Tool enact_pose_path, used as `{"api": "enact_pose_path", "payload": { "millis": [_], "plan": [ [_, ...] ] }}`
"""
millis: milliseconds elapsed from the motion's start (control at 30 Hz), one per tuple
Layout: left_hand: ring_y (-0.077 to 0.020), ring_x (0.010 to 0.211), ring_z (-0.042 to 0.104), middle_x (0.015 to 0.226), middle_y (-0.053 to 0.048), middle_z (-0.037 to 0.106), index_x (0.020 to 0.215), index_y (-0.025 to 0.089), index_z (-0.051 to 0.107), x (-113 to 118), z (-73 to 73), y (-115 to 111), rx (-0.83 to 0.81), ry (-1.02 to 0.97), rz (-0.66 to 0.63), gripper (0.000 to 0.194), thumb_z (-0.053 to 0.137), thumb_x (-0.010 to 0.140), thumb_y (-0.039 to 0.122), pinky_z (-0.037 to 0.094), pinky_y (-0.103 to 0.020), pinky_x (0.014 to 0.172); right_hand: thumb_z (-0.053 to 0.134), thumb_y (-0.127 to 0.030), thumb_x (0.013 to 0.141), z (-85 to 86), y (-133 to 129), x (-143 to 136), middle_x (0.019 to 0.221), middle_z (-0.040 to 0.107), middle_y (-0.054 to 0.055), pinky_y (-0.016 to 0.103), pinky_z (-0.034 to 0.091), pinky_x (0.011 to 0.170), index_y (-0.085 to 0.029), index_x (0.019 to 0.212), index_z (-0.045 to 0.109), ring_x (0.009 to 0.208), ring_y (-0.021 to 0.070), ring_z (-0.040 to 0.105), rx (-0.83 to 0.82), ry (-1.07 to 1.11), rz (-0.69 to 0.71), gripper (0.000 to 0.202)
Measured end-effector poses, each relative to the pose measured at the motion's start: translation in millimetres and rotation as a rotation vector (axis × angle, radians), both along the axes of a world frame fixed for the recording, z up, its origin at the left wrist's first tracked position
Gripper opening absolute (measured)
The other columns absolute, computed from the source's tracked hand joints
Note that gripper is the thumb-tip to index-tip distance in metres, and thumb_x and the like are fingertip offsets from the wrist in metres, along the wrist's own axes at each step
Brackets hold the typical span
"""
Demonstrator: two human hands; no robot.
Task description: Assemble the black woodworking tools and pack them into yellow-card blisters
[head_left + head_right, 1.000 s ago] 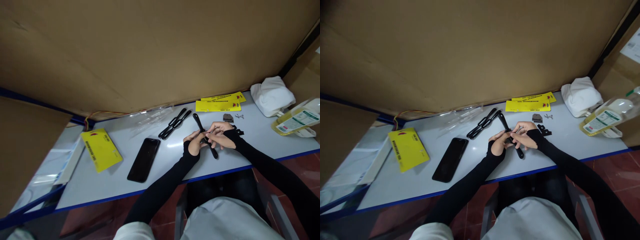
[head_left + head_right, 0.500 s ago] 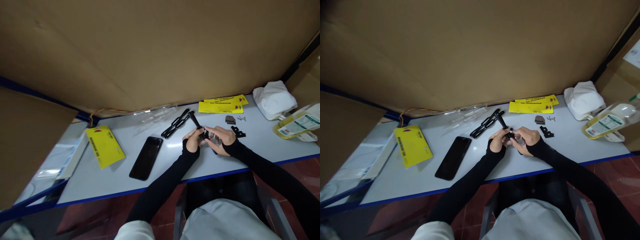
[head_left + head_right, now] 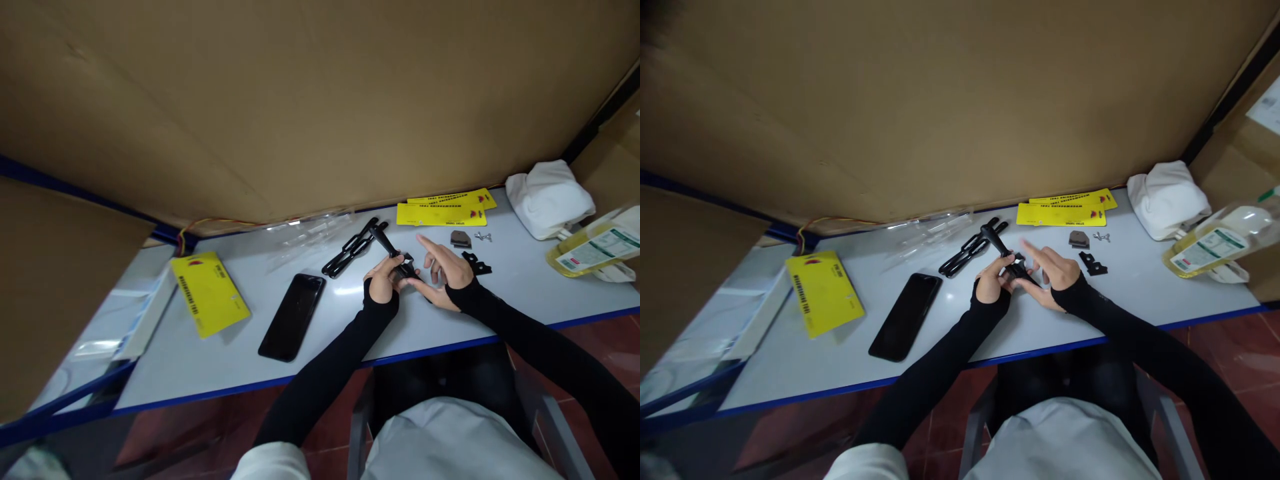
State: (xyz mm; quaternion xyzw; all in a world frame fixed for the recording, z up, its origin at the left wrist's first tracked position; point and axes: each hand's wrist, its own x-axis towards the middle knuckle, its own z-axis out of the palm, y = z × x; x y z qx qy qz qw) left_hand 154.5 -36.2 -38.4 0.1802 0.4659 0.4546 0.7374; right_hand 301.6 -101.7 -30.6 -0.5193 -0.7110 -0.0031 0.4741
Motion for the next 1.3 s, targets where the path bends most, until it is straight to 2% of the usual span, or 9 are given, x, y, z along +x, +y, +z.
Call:
{"api": "enact_pose_path", "payload": {
  "millis": [133,367,467,533,700,867,1067,1233,1300],
  "plan": [
    [-0.0204,0.069,0.073,0.083,-0.01,0.076,0.091,0.01,0.076,0.0,-2.6,0.4,-0.004,-0.024,0.006,0.029,0.086,0.065,0.017,0.067,-0.035,0.068,0.078,-0.034,0.095,0.6,-1.0,-0.3,0.058,0.045,-0.006,0.025,0.034,0.048,-0.022,0.071,0.059,0.047,0.0093,0.04,0.071,-0.056,0.019,0.033],
    [-0.0186,0.072,0.072,0.09,-0.012,0.078,0.091,0.009,0.078,1.0,-8.2,0.5,-0.011,-0.028,0.008,0.029,0.09,0.07,0.024,0.063,-0.029,0.065,0.077,-0.032,0.096,-5.1,-1.3,-2.3,0.061,0.053,-0.003,0.025,0.038,0.051,-0.021,0.072,0.061,0.051,0.0103,0.048,0.067,-0.12,0.005,0.031],
    [-0.0185,0.071,0.072,0.088,-0.01,0.077,0.092,0.01,0.078,1.0,-8.0,-0.2,0.005,-0.031,0.001,0.033,0.093,0.069,0.029,0.06,-0.027,0.061,0.077,-0.038,0.096,-6.4,0.2,-2.5,0.069,0.06,-0.002,0.025,0.043,0.053,-0.019,0.102,0.073,0.054,0.0113,0.052,0.036,-0.106,-0.031,0.02],
    [-0.0177,0.068,0.071,0.084,-0.009,0.076,0.091,0.01,0.078,1.4,-7.9,-0.7,0.011,-0.028,0.015,0.036,0.095,0.068,0.031,0.056,-0.024,0.055,0.078,-0.038,0.096,-7.9,1.7,-1.7,0.081,0.066,0.001,0.026,0.05,0.06,-0.018,0.133,0.068,0.062,0.0136,0.06,0.014,-0.131,-0.029,0.043],
    [-0.0206,0.073,0.074,0.086,-0.012,0.077,0.09,0.008,0.078,2.6,-12.2,-2.2,0.003,0.0,-0.032,0.043,0.096,0.069,0.042,0.058,-0.027,0.06,0.078,-0.031,0.095,-10.6,3.2,2.5,0.076,0.064,0.0,0.025,0.051,0.06,-0.02,0.116,0.074,0.061,0.0136,0.061,0.043,-0.129,0.014,0.024],
    [-0.0256,0.075,0.077,0.085,-0.014,0.078,0.09,0.009,0.08,2.2,-14.7,-4.7,0.03,0.005,-0.062,0.043,0.095,0.069,0.043,0.062,-0.031,0.061,0.073,-0.038,0.098,-9.4,4.9,3.3,0.091,0.067,0.002,0.025,0.053,0.06,-0.023,0.152,0.057,0.065,0.0135,0.061,-0.033,-0.108,0.0,0.058],
    [-0.0254,0.071,0.077,0.08,-0.013,0.078,0.086,0.008,0.08,4.7,-13.4,-8.6,0.05,0.014,-0.054,0.044,0.098,0.064,0.041,0.065,-0.034,0.064,0.078,-0.042,0.093,-14.4,5.6,5.3,0.085,0.066,0.005,0.029,0.052,0.065,-0.02,0.106,0.076,0.072,0.0177,0.064,0.03,-0.178,-0.074,0.026],
    [-0.0253,0.067,0.077,0.081,-0.012,0.079,0.089,0.008,0.08,3.7,-10.9,-9.1,0.075,0.02,-0.078,0.047,0.098,0.064,0.044,0.062,-0.032,0.056,0.075,-0.046,0.096,-10.9,7.2,12.3,0.098,0.069,0.007,0.028,0.051,0.062,-0.023,0.139,0.067,0.076,0.0178,0.065,0.016,-0.229,-0.009,0.05],
    [-0.0267,0.069,0.078,0.08,-0.012,0.079,0.088,0.008,0.08,3.0,-10.4,-9.6,0.068,0.025,-0.089,0.047,0.098,0.064,0.044,0.064,-0.034,0.059,0.075,-0.046,0.096,-11.4,9.5,15.4,0.097,0.068,0.007,0.029,0.051,0.064,-0.021,0.127,0.073,0.08,0.019,0.066,0.056,-0.258,0.009,0.04]
  ]
}}
